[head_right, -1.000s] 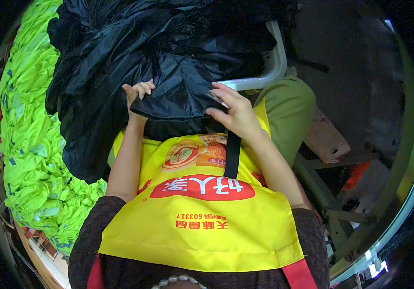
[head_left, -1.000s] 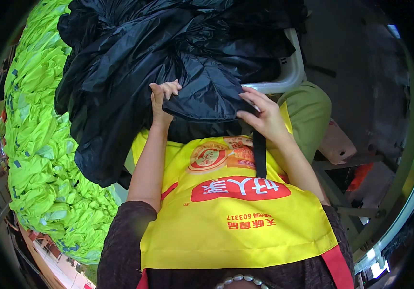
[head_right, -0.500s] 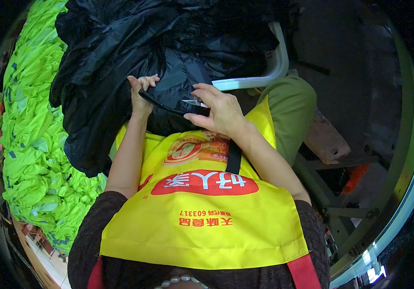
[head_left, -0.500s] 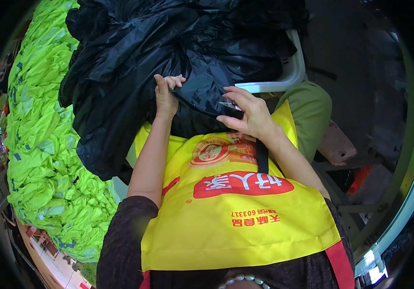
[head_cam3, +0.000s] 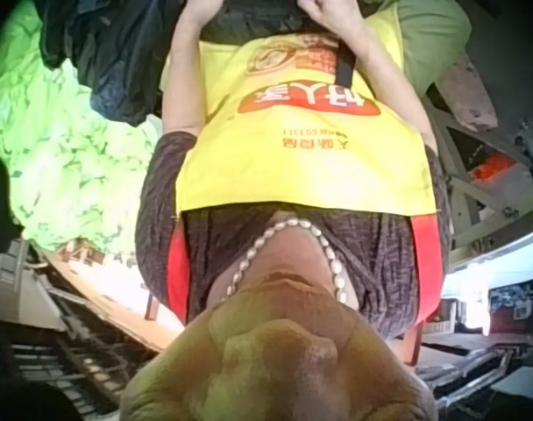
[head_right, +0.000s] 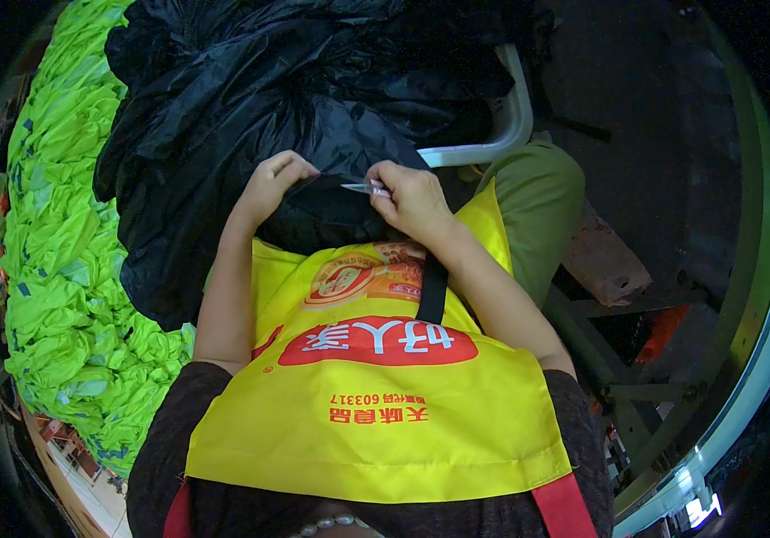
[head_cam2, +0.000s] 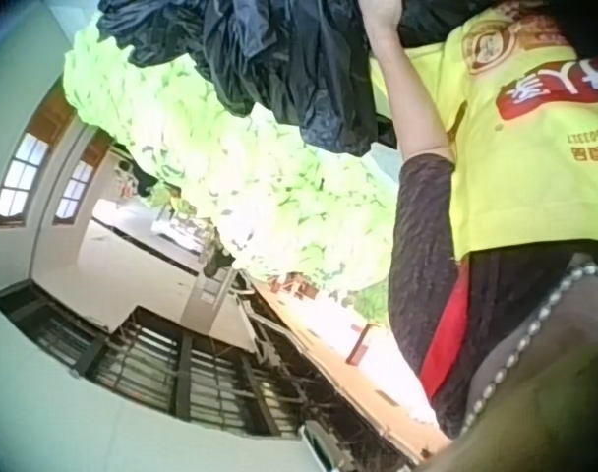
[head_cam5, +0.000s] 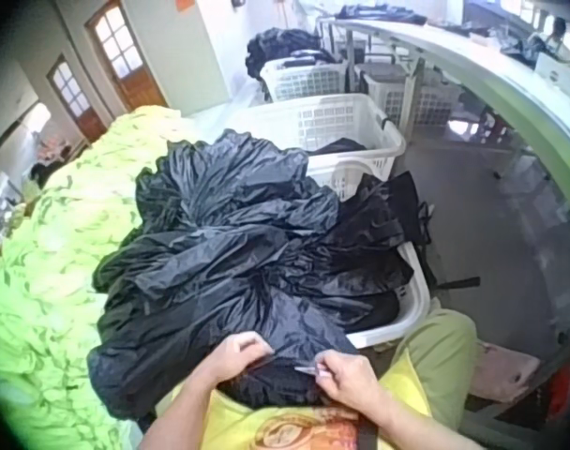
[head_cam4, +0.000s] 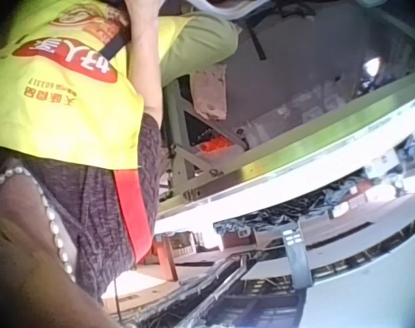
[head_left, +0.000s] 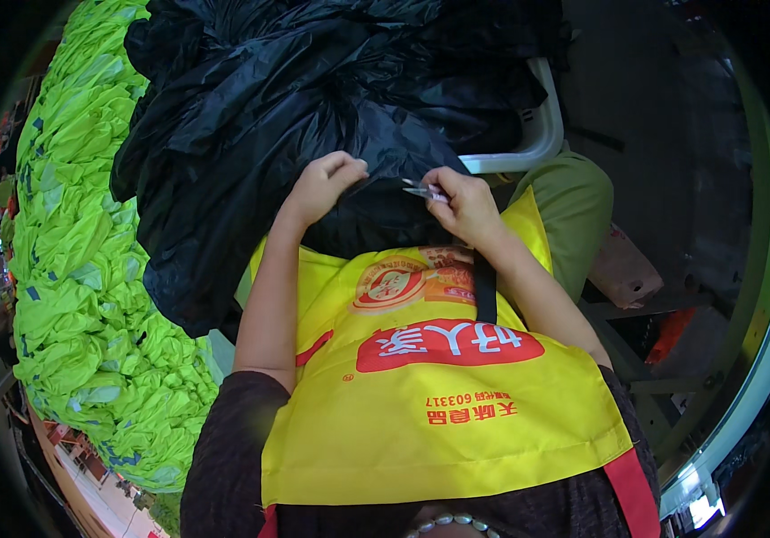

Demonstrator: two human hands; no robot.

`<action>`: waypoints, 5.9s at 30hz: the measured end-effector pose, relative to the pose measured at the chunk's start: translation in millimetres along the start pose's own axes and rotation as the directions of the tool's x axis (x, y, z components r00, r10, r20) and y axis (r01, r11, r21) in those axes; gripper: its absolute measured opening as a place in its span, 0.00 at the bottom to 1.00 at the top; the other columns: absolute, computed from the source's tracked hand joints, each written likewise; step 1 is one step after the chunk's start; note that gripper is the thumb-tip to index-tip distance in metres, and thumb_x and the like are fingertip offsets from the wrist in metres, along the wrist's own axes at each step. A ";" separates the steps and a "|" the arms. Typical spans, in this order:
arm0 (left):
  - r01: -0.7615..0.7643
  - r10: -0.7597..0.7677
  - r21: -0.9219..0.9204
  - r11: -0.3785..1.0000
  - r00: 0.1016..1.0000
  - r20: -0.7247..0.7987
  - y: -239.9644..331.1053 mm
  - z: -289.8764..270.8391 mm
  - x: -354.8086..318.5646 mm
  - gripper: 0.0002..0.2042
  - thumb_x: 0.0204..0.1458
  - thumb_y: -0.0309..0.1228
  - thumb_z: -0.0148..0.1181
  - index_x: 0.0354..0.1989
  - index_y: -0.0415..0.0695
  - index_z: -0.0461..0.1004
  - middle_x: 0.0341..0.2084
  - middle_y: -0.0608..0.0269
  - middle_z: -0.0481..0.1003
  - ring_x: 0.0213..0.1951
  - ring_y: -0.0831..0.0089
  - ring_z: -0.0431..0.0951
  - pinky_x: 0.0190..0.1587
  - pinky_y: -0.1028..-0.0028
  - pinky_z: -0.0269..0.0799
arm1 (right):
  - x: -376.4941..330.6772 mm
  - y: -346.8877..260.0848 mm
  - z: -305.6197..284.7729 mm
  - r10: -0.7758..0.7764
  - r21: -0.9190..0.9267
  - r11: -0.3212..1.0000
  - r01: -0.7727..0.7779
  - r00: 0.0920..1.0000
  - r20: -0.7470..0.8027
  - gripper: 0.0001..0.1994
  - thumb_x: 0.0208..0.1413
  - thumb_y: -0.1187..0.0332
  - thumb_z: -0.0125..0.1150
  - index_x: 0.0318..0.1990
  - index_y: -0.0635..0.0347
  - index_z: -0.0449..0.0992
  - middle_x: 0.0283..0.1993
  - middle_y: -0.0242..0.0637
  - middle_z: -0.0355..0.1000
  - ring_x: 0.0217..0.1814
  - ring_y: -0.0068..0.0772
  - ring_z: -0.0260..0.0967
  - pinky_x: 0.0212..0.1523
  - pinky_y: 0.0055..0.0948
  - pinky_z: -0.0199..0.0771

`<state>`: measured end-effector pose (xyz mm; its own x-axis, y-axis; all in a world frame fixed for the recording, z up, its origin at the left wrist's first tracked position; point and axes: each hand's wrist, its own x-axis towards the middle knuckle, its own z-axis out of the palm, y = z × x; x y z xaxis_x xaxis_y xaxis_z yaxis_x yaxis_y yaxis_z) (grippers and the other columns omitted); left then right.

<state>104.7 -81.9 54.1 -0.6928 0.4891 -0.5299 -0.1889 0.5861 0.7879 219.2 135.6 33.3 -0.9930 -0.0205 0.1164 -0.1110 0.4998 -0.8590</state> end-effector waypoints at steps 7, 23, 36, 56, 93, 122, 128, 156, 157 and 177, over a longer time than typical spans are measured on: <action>-0.513 0.535 0.368 0.775 0.843 0.048 30.7 21.8 -10.5 0.09 0.51 0.29 0.52 0.35 0.39 0.75 0.32 0.54 0.76 0.37 0.64 0.74 0.49 0.68 0.62 | 19.9 -11.6 -0.8 -0.054 0.063 0.996 0.057 0.997 -0.054 0.09 0.43 0.70 0.61 0.33 0.59 0.71 0.27 0.41 0.69 0.28 0.44 0.68 0.29 0.32 0.68; 0.005 -0.132 -0.581 0.814 0.975 -0.177 7.9 27.0 22.7 0.15 0.54 0.39 0.52 0.34 0.37 0.73 0.28 0.66 0.73 0.31 0.80 0.70 0.37 0.81 0.66 | 23.5 43.4 -7.0 0.421 0.743 0.515 -0.427 0.881 0.215 0.08 0.54 0.64 0.56 0.27 0.54 0.72 0.24 0.18 0.64 0.26 0.10 0.56 0.28 0.14 0.58; 0.188 -0.137 -0.406 0.895 0.979 0.150 27.9 21.9 29.4 0.11 0.49 0.34 0.57 0.34 0.40 0.75 0.31 0.64 0.74 0.36 0.77 0.71 0.43 0.77 0.65 | 25.7 61.1 -15.6 0.383 0.445 0.804 -0.394 0.916 0.120 0.09 0.54 0.63 0.56 0.27 0.58 0.72 0.23 0.25 0.64 0.26 0.17 0.59 0.29 0.19 0.61; -0.001 0.036 -0.318 0.948 0.994 0.104 11.8 29.6 31.9 0.12 0.51 0.35 0.50 0.30 0.41 0.76 0.25 0.68 0.73 0.31 0.79 0.70 0.40 0.79 0.63 | 34.5 11.3 23.2 0.148 0.231 0.966 -0.115 0.980 -0.134 0.04 0.47 0.71 0.59 0.26 0.61 0.75 0.24 0.38 0.71 0.26 0.32 0.68 0.27 0.25 0.66; 0.048 -0.165 -0.836 0.547 0.985 -0.051 -9.6 59.2 57.1 0.28 0.54 0.56 0.43 0.49 0.43 0.67 0.36 0.63 0.71 0.42 0.73 0.69 0.47 0.72 0.64 | 64.1 30.3 -5.1 -0.103 0.134 0.978 0.157 0.934 -0.343 0.04 0.50 0.74 0.56 0.32 0.63 0.76 0.32 0.43 0.73 0.32 0.39 0.71 0.33 0.30 0.71; -0.064 -0.139 -0.816 0.574 0.975 -0.174 -4.2 71.6 -10.6 0.08 0.50 0.21 0.50 0.39 0.40 0.69 0.33 0.63 0.73 0.32 0.74 0.75 0.34 0.76 0.74 | 23.3 -41.3 18.2 -0.104 -0.251 0.967 0.032 0.955 -0.277 0.15 0.40 0.70 0.61 0.39 0.61 0.72 0.41 0.43 0.69 0.41 0.44 0.68 0.41 0.34 0.70; 0.285 -0.327 -0.283 0.916 0.938 -0.114 -61.3 34.2 -43.2 0.14 0.46 0.23 0.55 0.43 0.35 0.68 0.28 0.57 0.75 0.27 0.64 0.77 0.33 0.71 0.75 | 11.7 5.2 2.9 0.159 0.271 0.948 -0.169 0.986 0.060 0.07 0.52 0.73 0.56 0.38 0.63 0.75 0.25 0.33 0.69 0.30 0.18 0.63 0.33 0.21 0.65; 0.026 -0.036 -0.617 0.787 0.999 -0.004 2.2 55.4 20.6 0.12 0.57 0.37 0.49 0.34 0.40 0.73 0.28 0.71 0.73 0.32 0.83 0.69 0.40 0.81 0.64 | 19.6 6.9 -29.2 0.013 0.132 0.991 0.001 0.995 -0.104 0.16 0.41 0.66 0.67 0.40 0.61 0.75 0.35 0.41 0.71 0.37 0.35 0.70 0.37 0.26 0.68; 0.010 0.008 -0.640 0.769 1.000 0.026 1.4 55.6 20.7 0.12 0.56 0.37 0.49 0.34 0.40 0.73 0.28 0.72 0.73 0.32 0.84 0.69 0.40 0.81 0.63 | 22.3 -2.0 -29.1 -0.020 0.119 0.992 0.030 0.996 -0.085 0.17 0.40 0.67 0.68 0.40 0.60 0.75 0.39 0.42 0.71 0.38 0.39 0.70 0.38 0.29 0.69; 0.021 0.024 -0.581 0.813 0.997 0.071 15.7 57.7 11.6 0.09 0.53 0.34 0.53 0.32 0.41 0.75 0.28 0.69 0.75 0.31 0.84 0.72 0.37 0.83 0.66 | 20.9 3.4 16.5 0.443 0.759 0.571 -0.314 0.896 0.037 0.05 0.53 0.69 0.57 0.32 0.61 0.73 0.26 0.23 0.67 0.28 0.12 0.59 0.31 0.14 0.59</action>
<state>133.9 -29.7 42.2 -0.6461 0.5479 -0.5314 -0.5731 0.1116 0.8118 197.4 122.6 24.6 -0.9400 0.1712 -0.2949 0.2174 -0.3656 -0.9050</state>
